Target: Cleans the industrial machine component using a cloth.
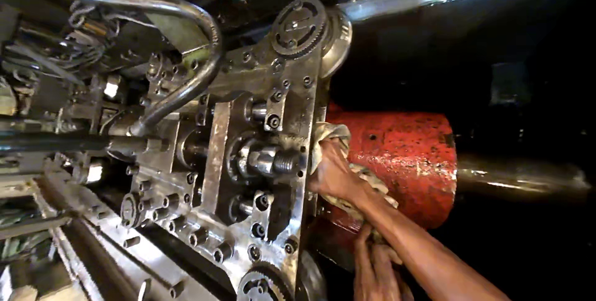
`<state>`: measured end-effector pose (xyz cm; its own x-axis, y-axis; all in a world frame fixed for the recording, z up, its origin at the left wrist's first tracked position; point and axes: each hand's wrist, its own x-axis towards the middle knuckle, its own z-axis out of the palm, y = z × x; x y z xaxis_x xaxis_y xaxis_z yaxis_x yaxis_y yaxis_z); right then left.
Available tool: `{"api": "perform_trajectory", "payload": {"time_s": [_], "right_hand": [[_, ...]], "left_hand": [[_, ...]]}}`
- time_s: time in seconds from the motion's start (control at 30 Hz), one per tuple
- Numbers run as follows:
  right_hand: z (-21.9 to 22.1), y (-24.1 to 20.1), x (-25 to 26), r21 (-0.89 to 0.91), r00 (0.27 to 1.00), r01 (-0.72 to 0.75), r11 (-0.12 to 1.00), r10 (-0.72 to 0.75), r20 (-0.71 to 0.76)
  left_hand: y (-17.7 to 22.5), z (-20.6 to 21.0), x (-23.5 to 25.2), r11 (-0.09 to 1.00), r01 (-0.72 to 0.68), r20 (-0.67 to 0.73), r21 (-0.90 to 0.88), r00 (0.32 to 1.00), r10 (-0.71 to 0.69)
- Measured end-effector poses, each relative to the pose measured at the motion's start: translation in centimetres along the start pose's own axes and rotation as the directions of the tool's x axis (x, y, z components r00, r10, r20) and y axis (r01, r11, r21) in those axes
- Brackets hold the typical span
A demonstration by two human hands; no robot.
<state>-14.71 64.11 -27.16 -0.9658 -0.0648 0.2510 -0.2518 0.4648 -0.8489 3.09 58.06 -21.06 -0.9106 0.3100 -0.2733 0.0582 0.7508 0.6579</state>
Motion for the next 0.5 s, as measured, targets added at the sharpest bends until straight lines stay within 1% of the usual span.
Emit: {"api": "perform_trajectory", "payload": {"time_s": [0.1, 0.23, 0.4, 0.5], "right_hand": [[0.3, 0.6, 0.3, -0.018, 0.998, 0.067, 0.998, -0.068, -0.005], [-0.2, 0.8, 0.2, -0.024, 0.985, 0.174, 0.984, -0.174, 0.016], [-0.7, 1.5, 0.0, -0.036, 0.970, 0.243, 0.969, -0.243, 0.002], [-0.9, 1.6, 0.0, -0.030, 0.970, 0.241, 0.970, -0.240, 0.026]], "left_hand": [[-0.3, 0.1, 0.7, 1.000, -0.002, -0.012, -0.019, 1.000, 0.002], [0.0, 0.8, 1.3, 0.991, -0.017, -0.067, -0.132, 0.998, 0.008], [0.8, 1.6, 1.4, 0.979, 0.001, -0.069, -0.205, 0.998, -0.016], [0.9, 2.1, 1.7, 0.968, 0.009, -0.106, -0.253, 0.994, -0.037]]}}
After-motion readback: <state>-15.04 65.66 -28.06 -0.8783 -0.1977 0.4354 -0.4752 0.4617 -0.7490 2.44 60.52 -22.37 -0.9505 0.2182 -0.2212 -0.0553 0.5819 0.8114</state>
